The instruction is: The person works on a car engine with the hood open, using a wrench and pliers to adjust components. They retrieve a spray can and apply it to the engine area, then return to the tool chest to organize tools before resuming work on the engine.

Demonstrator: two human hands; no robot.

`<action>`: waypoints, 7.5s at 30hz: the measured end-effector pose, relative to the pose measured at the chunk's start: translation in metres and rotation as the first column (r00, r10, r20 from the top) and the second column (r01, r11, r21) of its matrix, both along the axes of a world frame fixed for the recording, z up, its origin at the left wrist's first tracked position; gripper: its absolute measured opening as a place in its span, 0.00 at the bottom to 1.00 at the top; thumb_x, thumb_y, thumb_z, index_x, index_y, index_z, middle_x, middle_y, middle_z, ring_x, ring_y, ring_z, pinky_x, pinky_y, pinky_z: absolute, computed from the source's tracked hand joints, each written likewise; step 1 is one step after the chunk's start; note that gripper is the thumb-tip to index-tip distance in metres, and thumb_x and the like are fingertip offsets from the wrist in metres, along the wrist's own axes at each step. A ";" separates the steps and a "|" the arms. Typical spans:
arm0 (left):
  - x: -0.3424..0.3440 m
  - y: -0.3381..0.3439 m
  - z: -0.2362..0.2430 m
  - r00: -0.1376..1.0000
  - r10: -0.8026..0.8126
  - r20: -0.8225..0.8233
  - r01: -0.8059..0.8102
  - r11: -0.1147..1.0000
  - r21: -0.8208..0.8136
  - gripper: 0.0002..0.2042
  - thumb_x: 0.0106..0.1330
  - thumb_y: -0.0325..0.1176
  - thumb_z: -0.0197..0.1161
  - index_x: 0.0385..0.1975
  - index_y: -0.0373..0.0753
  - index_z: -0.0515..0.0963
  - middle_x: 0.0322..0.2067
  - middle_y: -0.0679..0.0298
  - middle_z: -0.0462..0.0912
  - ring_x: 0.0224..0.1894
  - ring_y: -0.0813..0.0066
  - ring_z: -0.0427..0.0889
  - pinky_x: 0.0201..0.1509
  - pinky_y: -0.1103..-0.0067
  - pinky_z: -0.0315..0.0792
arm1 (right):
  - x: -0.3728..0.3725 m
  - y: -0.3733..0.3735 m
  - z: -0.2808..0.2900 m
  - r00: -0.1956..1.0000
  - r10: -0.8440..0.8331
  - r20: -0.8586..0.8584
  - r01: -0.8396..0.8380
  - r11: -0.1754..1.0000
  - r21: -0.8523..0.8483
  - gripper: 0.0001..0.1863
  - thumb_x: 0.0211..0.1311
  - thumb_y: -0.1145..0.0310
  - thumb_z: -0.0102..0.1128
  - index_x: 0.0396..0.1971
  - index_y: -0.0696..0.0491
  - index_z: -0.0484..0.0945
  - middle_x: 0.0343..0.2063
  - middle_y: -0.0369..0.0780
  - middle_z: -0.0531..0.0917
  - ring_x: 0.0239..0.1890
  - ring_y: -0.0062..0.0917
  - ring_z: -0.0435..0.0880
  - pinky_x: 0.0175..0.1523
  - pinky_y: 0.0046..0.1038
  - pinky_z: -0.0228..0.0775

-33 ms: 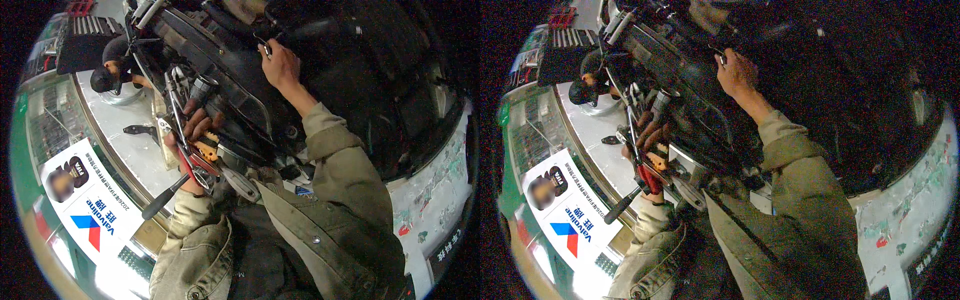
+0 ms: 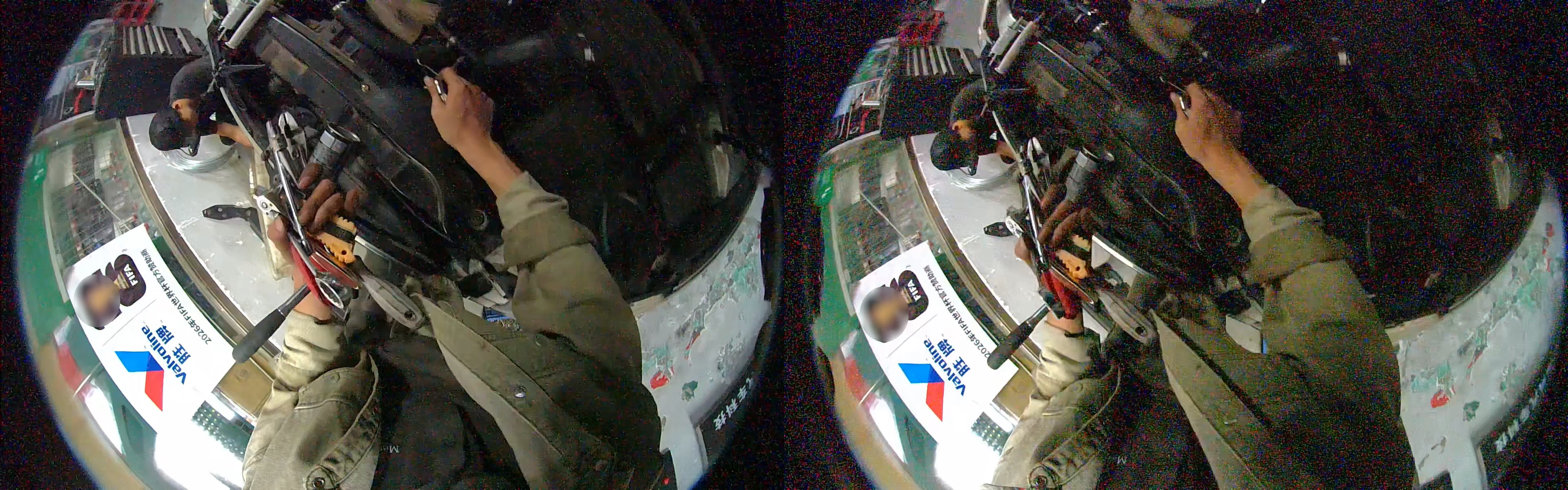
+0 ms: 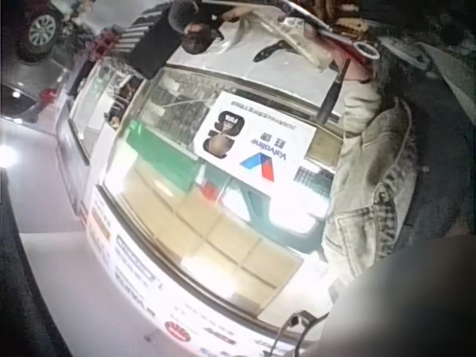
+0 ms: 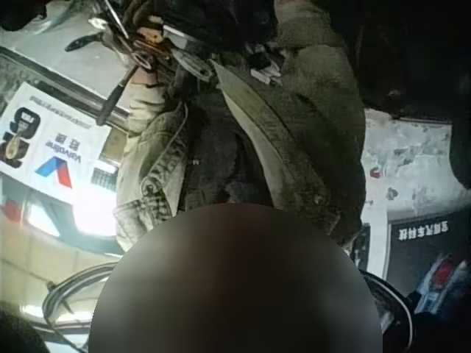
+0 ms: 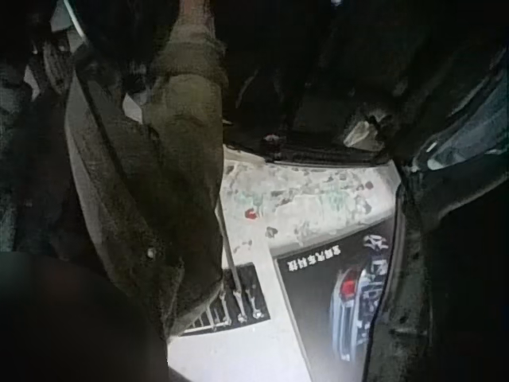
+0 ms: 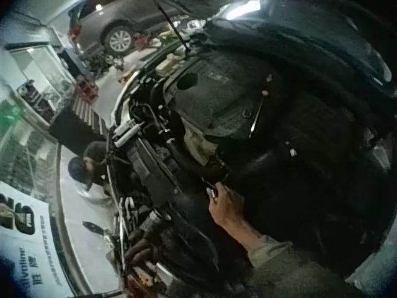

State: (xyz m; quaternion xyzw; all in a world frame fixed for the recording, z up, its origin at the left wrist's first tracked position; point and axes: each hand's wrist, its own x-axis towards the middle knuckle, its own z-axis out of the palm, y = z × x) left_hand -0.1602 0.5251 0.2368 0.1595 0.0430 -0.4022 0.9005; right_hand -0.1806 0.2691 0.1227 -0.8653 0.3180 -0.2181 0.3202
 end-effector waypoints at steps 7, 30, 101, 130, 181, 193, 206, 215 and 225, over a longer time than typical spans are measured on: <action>0.018 0.013 -0.010 0.990 -0.095 0.106 0.079 0.987 0.140 0.29 0.50 0.38 0.74 0.46 0.43 0.62 0.25 0.72 0.68 0.28 0.78 0.69 0.78 0.64 0.46 | 0.003 -0.001 0.006 0.998 0.028 -0.060 -0.026 0.999 0.021 0.15 0.70 0.56 0.56 0.33 0.54 0.77 0.30 0.47 0.84 0.34 0.49 0.83 0.36 0.45 0.72; -0.016 0.124 0.010 0.988 0.138 0.063 -0.142 0.988 0.067 0.27 0.52 0.33 0.75 0.47 0.45 0.64 0.30 0.71 0.70 0.32 0.81 0.71 0.43 0.82 0.70 | -0.087 0.012 0.080 0.959 0.277 -0.058 -0.251 0.927 0.280 0.09 0.58 0.71 0.69 0.38 0.57 0.83 0.34 0.39 0.87 0.38 0.22 0.83 0.47 0.25 0.73; -0.024 0.189 -0.036 0.984 0.148 0.102 -0.161 0.978 0.133 0.31 0.53 0.42 0.71 0.53 0.36 0.65 0.27 0.70 0.65 0.30 0.80 0.64 0.49 0.80 0.67 | -0.066 0.060 -0.010 0.868 0.453 -0.204 -0.476 0.876 -0.079 0.11 0.56 0.84 0.58 0.39 0.57 0.77 0.39 0.47 0.83 0.45 0.48 0.82 0.43 0.41 0.75; -0.018 0.194 -0.026 0.981 0.191 0.035 -0.194 0.962 0.191 0.30 0.49 0.42 0.71 0.49 0.39 0.65 0.26 0.69 0.65 0.30 0.78 0.66 0.48 0.78 0.66 | -0.056 0.064 -0.023 0.770 0.564 -0.298 -0.637 0.708 -0.305 0.09 0.60 0.79 0.59 0.39 0.57 0.72 0.39 0.48 0.79 0.44 0.48 0.79 0.44 0.44 0.71; 0.025 0.206 -0.049 0.990 0.126 0.061 -0.137 0.960 0.244 0.27 0.55 0.38 0.70 0.50 0.36 0.65 0.27 0.70 0.64 0.30 0.79 0.64 0.40 0.83 0.65 | -0.012 0.075 -0.008 0.669 0.626 -0.400 -0.737 0.629 -0.249 0.18 0.60 0.69 0.60 0.51 0.44 0.76 0.46 0.40 0.78 0.44 0.39 0.84 0.40 0.38 0.81; 0.023 0.224 -0.069 0.981 0.181 0.074 -0.194 0.944 0.266 0.32 0.54 0.37 0.68 0.59 0.32 0.66 0.41 0.64 0.74 0.36 0.75 0.70 0.48 0.75 0.73 | -0.003 0.075 -0.005 0.685 0.678 -0.268 -0.722 0.681 -0.124 0.10 0.61 0.69 0.59 0.43 0.48 0.77 0.39 0.41 0.81 0.37 0.43 0.84 0.39 0.43 0.78; 0.025 0.235 -0.066 0.977 0.193 0.093 -0.213 0.827 0.521 0.39 0.54 0.40 0.68 0.65 0.30 0.59 0.57 0.54 0.70 0.62 0.61 0.74 0.70 0.65 0.68 | -0.001 0.089 0.002 0.699 0.661 -0.272 -0.700 0.710 -0.073 0.14 0.62 0.73 0.57 0.48 0.48 0.75 0.43 0.41 0.79 0.40 0.43 0.83 0.39 0.42 0.78; 0.031 0.221 -0.045 0.989 0.143 0.036 -0.147 0.935 0.324 0.27 0.54 0.42 0.69 0.49 0.36 0.66 0.29 0.68 0.65 0.30 0.76 0.66 0.43 0.80 0.66 | 0.005 0.097 -0.007 0.712 0.583 -0.391 -0.688 0.690 -0.225 0.19 0.54 0.79 0.54 0.46 0.48 0.74 0.43 0.41 0.80 0.44 0.40 0.83 0.40 0.41 0.78; 0.040 0.229 -0.050 0.991 0.130 0.027 -0.130 0.913 0.387 0.28 0.54 0.40 0.70 0.51 0.35 0.66 0.31 0.66 0.66 0.34 0.75 0.68 0.51 0.78 0.68 | 0.011 0.106 -0.005 0.743 0.596 -0.305 -0.657 0.738 -0.155 0.19 0.51 0.84 0.54 0.44 0.51 0.75 0.44 0.40 0.81 0.45 0.39 0.82 0.43 0.39 0.77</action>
